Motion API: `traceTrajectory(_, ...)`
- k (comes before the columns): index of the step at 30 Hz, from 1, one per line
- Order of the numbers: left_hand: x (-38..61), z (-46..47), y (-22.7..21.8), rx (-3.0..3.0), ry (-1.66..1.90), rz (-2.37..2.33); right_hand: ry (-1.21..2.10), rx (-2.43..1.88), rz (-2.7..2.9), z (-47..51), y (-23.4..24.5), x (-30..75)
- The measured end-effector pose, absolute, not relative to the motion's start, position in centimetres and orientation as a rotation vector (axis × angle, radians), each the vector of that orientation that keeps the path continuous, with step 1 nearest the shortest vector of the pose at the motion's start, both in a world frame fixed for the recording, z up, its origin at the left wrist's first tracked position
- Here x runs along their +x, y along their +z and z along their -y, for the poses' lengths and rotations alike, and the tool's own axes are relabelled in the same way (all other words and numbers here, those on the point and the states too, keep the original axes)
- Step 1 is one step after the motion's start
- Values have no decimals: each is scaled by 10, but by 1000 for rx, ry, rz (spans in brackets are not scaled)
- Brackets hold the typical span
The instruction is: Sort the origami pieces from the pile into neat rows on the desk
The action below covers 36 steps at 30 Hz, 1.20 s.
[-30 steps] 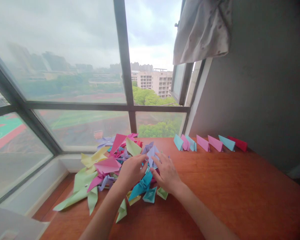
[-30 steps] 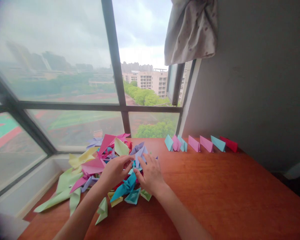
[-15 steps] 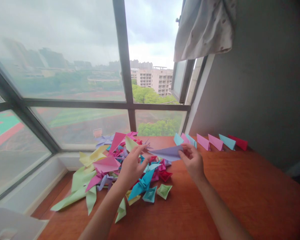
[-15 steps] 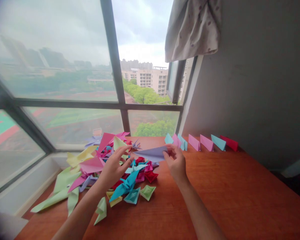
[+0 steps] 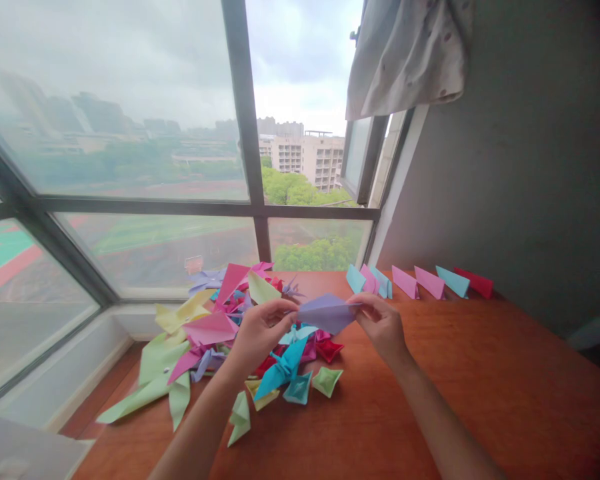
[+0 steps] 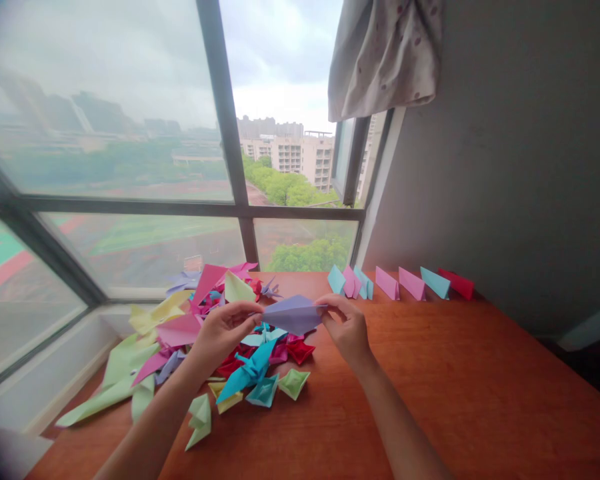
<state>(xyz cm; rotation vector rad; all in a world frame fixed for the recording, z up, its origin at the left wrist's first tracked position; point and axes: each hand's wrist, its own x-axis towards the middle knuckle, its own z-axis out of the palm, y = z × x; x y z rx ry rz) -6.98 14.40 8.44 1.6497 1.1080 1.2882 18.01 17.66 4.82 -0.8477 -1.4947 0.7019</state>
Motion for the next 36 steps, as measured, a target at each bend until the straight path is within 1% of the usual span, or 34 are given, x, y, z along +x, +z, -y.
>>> traceTrajectory(3,-69,-145,83,1684,1345,-1211,585,-835,1611,-175,50,179)
traceTrajectory(7,-67,-145,82,1891,1389,-1356,265,-845,1827,-170,53,174)
traceTrajectory(11,-62,-141,81,2232,1297,-1442,-4,-842,2034,-161,54,162)
traceTrajectory(14,-55,-136,81,2416,1185,-1368,-68,-797,2100,-153,53,152)
traceTrajectory(18,-48,-131,83,2474,1110,-1254,-48,-797,2077,-147,50,142)
traceTrajectory(25,-56,-135,86,2278,1139,-1252,76,-774,2096,-155,48,155)
traceTrajectory(29,-70,-142,88,2050,1229,-1268,166,-821,2077,-167,49,172)
traceTrajectory(36,-88,-152,81,1650,1326,-1190,435,-839,1970,-181,50,193)
